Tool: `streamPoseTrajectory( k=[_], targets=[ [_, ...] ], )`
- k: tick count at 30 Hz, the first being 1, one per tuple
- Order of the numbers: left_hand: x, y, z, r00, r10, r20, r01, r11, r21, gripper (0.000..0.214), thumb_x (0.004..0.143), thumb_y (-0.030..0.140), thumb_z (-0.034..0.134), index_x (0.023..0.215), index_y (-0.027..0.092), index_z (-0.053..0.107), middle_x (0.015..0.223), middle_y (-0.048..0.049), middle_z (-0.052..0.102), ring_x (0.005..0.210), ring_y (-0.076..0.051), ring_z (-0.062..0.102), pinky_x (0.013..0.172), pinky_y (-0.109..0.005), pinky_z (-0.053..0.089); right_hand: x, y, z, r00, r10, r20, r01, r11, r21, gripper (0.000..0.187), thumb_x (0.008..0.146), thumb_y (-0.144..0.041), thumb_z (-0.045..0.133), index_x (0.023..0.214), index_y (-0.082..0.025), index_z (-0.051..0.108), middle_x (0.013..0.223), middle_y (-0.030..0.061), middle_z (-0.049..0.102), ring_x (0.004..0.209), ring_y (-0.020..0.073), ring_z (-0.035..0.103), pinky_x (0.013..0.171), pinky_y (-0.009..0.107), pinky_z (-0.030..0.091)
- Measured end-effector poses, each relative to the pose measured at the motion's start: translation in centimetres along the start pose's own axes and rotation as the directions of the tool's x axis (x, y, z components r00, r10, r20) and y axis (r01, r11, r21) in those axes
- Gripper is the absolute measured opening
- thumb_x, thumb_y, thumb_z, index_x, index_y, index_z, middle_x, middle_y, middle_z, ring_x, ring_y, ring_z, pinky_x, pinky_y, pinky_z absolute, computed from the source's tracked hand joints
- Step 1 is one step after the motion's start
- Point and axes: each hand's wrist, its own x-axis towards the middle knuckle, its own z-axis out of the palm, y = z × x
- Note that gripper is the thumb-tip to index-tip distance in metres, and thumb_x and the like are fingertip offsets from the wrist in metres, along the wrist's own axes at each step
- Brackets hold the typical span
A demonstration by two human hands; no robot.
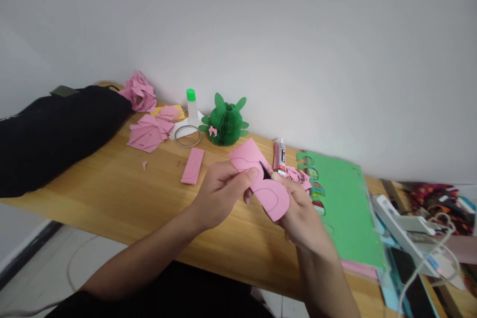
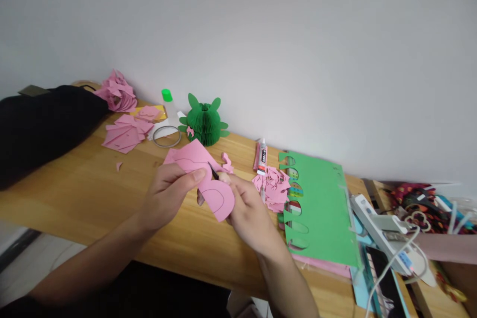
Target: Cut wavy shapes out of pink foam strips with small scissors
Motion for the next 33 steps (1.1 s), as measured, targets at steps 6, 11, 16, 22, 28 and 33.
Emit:
streamPoseTrajectory(
  k=[6, 11, 16, 22, 28, 33],
  targets=[
    [0.0, -0.2, -0.3, 0.999, 0.015, 0.039, -0.015, 1.000, -0.010, 0.044, 0.089, 0.026, 0.052, 0.046, 0.018, 0.052, 0.047, 0.0001, 0.054, 0.049, -0.012, 0.051, 0.053, -0.026, 0.040, -0.3, -0.1, -0.2, 1.000, -0.011, -0.004, 0.011, 0.999, -0.040, 0.053, 0.098, -0.052, 0.043, 0.070, -0.016, 0.067, 0.056, -0.0019, 0.044, 0.047, 0.0091, 0.031, 0.042, 0.023, 0.024],
    [-0.1, -0.5, -0.3, 0.999, 0.026, 0.029, -0.023, 0.997, -0.077, 0.038, 0.090, 0.025, 0.054, 0.053, 0.017, 0.057, 0.052, 0.0003, 0.057, 0.052, -0.012, 0.054, 0.054, -0.025, 0.044, -0.5, 0.0, 0.0, 0.999, -0.004, -0.040, 0.005, 1.000, 0.022, 0.050, 0.096, -0.052, 0.050, 0.064, -0.016, 0.061, 0.052, -0.0046, 0.038, 0.043, 0.0068, 0.023, 0.039, 0.022, 0.020],
    [-0.2, -1.1, -0.2, 0.998, 0.052, -0.040, -0.057, 0.991, -0.124, 0.036, 0.094, 0.026, 0.050, 0.060, 0.018, 0.057, 0.058, 0.0009, 0.058, 0.058, -0.012, 0.055, 0.058, -0.026, 0.045, -0.3, 0.0, 0.3, 0.998, -0.010, -0.059, 0.015, 0.997, 0.073, 0.048, 0.094, -0.056, 0.051, 0.065, -0.017, 0.056, 0.054, -0.0059, 0.034, 0.043, 0.0059, 0.018, 0.037, 0.021, 0.018],
    [0.0, -0.4, -0.5, 0.998, 0.051, -0.042, -0.053, 0.997, -0.056, 0.035, 0.092, 0.022, 0.051, 0.057, 0.019, 0.057, 0.054, 0.0024, 0.058, 0.054, -0.011, 0.056, 0.055, -0.025, 0.047, -0.5, 0.3, 0.0, 0.999, -0.004, -0.042, 0.005, 0.999, 0.040, 0.047, 0.096, -0.053, 0.048, 0.066, -0.017, 0.053, 0.054, -0.0061, 0.033, 0.044, 0.0064, 0.019, 0.038, 0.021, 0.017],
    [0.5, 0.9, -1.2, 0.999, 0.036, 0.029, -0.037, 0.999, 0.035, 0.033, 0.086, 0.020, 0.056, 0.052, 0.018, 0.057, 0.050, 0.0023, 0.057, 0.049, -0.011, 0.053, 0.049, -0.023, 0.044, -0.4, 0.1, -0.4, 1.000, -0.007, 0.004, 0.008, 0.998, -0.060, 0.049, 0.098, -0.055, 0.043, 0.064, -0.020, 0.044, 0.053, -0.0062, 0.034, 0.044, 0.0074, 0.025, 0.039, 0.023, 0.019],
    [0.7, 1.2, -1.5, 0.998, 0.041, 0.051, -0.045, 0.996, 0.082, 0.033, 0.085, 0.018, 0.054, 0.053, 0.019, 0.057, 0.049, 0.0040, 0.056, 0.047, -0.009, 0.053, 0.046, -0.021, 0.043, -0.4, 0.2, -0.6, 1.000, -0.015, 0.002, 0.015, 0.996, -0.086, 0.050, 0.097, -0.056, 0.043, 0.062, -0.020, 0.043, 0.051, -0.0062, 0.037, 0.043, 0.0074, 0.026, 0.039, 0.023, 0.020]
  ],
)
